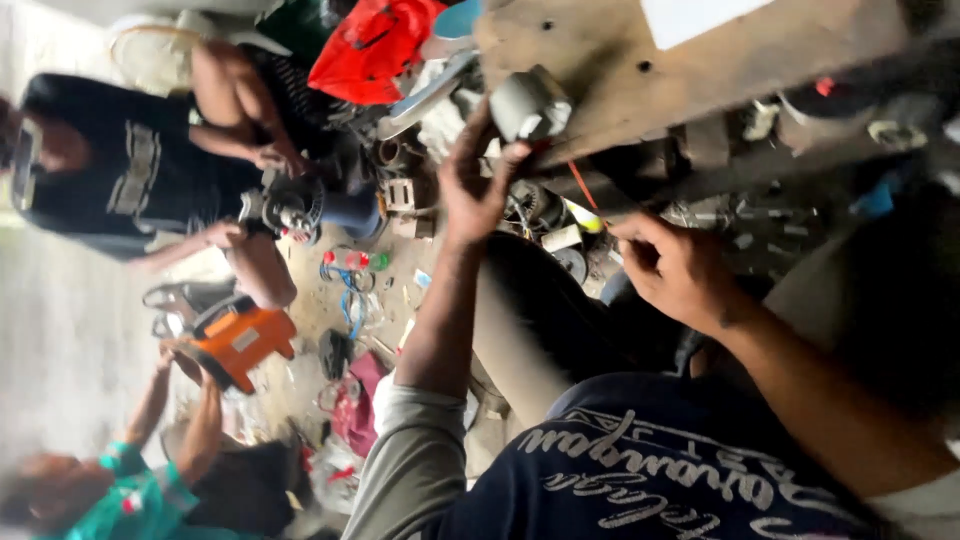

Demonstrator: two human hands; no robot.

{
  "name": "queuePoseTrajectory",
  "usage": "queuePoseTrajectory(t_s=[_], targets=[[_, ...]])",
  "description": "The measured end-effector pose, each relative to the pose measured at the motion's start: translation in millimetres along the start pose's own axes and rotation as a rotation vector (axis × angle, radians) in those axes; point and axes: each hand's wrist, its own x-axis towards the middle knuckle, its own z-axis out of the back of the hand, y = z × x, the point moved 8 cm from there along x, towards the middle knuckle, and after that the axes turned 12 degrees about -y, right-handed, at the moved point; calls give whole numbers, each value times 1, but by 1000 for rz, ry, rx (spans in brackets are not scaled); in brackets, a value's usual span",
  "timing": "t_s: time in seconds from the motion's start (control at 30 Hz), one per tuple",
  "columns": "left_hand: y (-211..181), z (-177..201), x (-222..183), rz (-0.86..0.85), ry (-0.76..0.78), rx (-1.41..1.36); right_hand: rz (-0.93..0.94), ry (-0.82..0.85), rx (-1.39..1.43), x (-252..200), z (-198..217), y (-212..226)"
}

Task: Rewinding the copper coils of a motor stator core by hand.

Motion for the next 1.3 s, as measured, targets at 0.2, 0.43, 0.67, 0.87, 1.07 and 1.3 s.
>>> queuePoseTrajectory(t_s=[0.2, 0.43, 0.67, 0.87, 1.07, 1.3], targets=[[21, 16, -11, -132, -118, 20, -175, 228, 204, 9, -41, -11], [64, -3, -13, -321, -125, 4, -134, 181, 379, 56, -65, 0], [88, -19, -15, -351, -43, -15, -129, -17, 88, 69, -52, -36], [54, -9, -17, -428, 62, 86, 495, -142, -208, 66, -50, -2], [8, 22, -12, -365, 144, 10, 345, -200, -393, 62, -50, 51], [22, 12, -18, -344, 87, 76, 378, -197, -410, 51, -49, 56]])
